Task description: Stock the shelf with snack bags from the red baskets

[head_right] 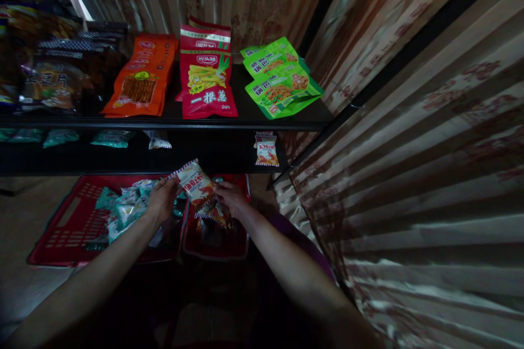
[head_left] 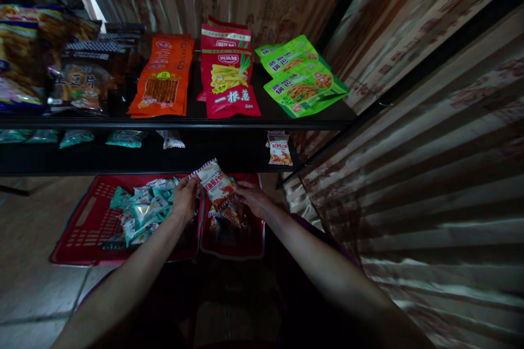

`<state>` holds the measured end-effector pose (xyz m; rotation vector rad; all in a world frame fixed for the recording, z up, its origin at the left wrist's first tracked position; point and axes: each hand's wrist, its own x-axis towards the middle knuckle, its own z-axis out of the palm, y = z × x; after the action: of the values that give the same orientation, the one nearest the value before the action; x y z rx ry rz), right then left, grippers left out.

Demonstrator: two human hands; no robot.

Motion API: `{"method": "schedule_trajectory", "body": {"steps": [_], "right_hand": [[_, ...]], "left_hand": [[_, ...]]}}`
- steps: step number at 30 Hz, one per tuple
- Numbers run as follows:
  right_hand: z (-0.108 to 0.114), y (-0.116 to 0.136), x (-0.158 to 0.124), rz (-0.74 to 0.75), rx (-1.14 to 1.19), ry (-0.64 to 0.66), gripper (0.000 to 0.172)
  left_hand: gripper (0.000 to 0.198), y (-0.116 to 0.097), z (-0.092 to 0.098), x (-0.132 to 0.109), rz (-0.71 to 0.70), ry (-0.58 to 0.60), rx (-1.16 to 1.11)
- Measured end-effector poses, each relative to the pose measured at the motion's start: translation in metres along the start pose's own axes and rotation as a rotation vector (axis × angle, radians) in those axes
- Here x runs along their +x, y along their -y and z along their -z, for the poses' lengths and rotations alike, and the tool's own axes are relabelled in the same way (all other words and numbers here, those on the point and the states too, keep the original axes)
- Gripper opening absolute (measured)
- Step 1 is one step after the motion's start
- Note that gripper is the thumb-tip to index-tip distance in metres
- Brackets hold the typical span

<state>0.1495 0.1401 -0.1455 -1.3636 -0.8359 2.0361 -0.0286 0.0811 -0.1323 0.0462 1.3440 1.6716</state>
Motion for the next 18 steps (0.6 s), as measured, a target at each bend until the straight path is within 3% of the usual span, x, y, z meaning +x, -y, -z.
{"method": "schedule_trajectory", "body": {"steps": [3,7,11,18], "right_hand": [[0.000,0.000,0.002,-0.016,0.024,-0.058,0.010],[0.002,-0.002,0.004,-0.042,0.099,-0.108,0.013],[0.003,-0.004,0.005,-0.025,0.132,-0.108,0.016],[0.003,-0.006,0.008,-0.052,0.040,-0.073,0.017]], "left_hand": [[0.017,0.000,-0.004,-0.006,0.088,0.058,-0.006],[0.025,0.006,-0.004,-0.017,0.247,0.251,0.077],[0.037,0.014,-0.004,-0.025,0.241,0.348,0.205],[0.044,0.017,-0.006,-0.027,0.159,0.383,0.198]]}}
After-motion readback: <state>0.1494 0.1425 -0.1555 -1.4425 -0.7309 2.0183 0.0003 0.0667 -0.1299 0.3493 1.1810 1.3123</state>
